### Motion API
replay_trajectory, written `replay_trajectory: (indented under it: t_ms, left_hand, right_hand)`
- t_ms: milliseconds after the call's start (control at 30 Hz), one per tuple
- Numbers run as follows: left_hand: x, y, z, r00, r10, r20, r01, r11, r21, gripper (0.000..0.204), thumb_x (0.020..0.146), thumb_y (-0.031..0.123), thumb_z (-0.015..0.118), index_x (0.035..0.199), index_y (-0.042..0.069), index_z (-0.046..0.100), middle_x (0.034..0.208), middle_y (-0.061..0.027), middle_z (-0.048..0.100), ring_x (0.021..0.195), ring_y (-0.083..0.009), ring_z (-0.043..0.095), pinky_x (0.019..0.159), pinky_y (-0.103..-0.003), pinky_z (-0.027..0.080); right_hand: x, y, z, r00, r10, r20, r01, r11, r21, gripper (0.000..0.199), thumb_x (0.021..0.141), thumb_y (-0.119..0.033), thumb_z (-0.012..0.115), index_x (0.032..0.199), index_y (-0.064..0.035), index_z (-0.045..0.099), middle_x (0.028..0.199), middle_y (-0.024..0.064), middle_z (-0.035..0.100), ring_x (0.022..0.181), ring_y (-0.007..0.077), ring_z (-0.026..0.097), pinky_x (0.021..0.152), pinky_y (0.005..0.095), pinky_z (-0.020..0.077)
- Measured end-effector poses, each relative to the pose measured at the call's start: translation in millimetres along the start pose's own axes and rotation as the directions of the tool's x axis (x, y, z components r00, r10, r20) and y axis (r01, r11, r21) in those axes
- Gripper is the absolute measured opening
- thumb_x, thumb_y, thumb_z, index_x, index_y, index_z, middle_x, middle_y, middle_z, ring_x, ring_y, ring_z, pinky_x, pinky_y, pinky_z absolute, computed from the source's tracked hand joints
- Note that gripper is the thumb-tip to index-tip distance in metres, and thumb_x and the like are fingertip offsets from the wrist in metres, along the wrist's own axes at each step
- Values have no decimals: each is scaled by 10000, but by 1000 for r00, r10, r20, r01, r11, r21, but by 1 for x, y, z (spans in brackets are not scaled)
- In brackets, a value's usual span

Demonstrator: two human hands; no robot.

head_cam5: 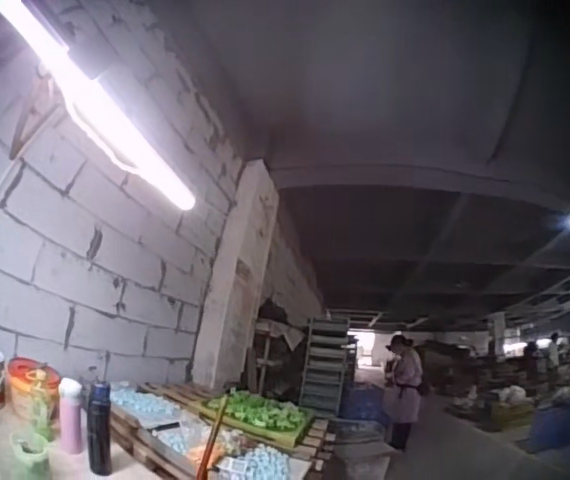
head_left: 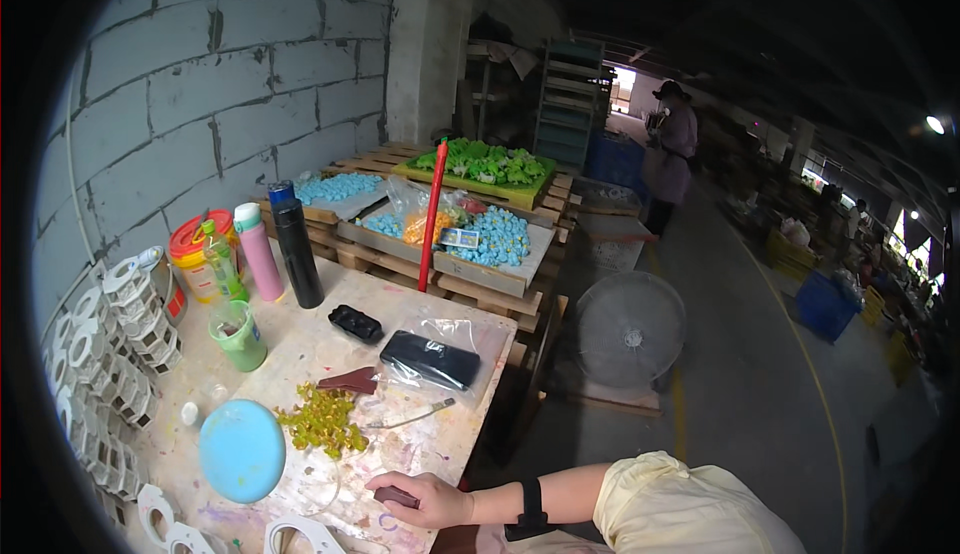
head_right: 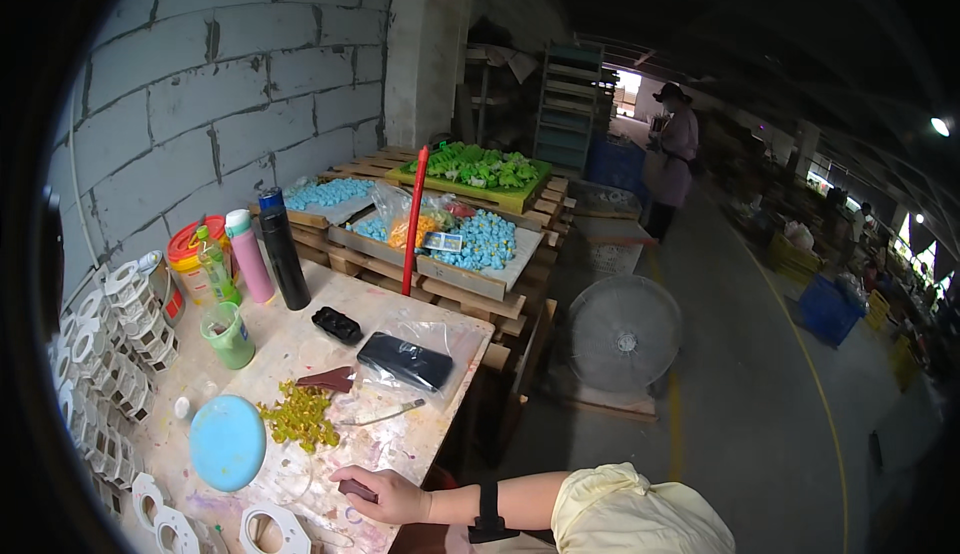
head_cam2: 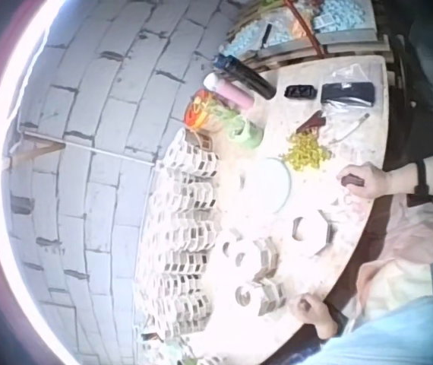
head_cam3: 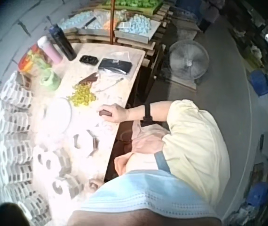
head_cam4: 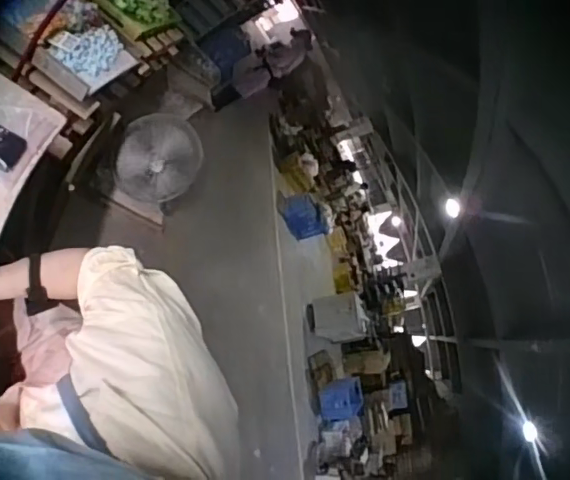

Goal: The person is using a sanding block to smooth the edges and surfaces of white octagonal plastic components at a workbench.

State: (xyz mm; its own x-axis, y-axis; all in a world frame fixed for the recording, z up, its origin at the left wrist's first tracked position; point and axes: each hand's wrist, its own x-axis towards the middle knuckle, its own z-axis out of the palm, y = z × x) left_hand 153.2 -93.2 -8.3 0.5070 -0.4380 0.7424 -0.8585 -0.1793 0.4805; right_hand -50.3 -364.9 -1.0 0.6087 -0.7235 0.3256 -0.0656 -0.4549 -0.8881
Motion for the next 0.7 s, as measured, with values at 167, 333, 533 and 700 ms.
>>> replay_trajectory:
  t_ms: [167,333,533,700]
  left_hand:
    - [-3,-1,-1,999,-17,29,18,999,-27,72,781,-27,570,796,23,521,773,-110,510,672,-233,483,563,-340,394]
    - [-4,-3,-2,999,-36,37,38,998,-49,76,791,-25,567,824,27,522,807,-108,507,705,-226,490,581,-331,406]
    - [-6,-3,-3,997,-58,42,61,995,-78,87,804,-24,563,857,31,523,849,-105,504,745,-217,498,604,-320,420]
    - [-9,-2,-3,996,-78,50,83,991,-103,98,814,-22,560,885,35,524,884,-103,501,778,-210,504,623,-311,431]
  right_hand:
    - [1,6,5,981,-154,-116,153,988,-12,331,837,-75,531,1160,-78,462,705,75,552,613,216,581,605,277,459]
    - [-2,-3,4,995,-93,-44,92,995,-30,334,834,-78,533,1160,-81,460,690,75,549,593,224,584,584,285,461]
    - [-2,1,5,989,-130,-66,127,991,-48,330,834,-82,532,1156,-84,463,660,71,541,564,231,577,558,294,457]
    - [-2,4,6,984,-156,-86,154,987,-36,327,835,-85,531,1155,-86,464,633,69,526,535,235,565,533,299,448]
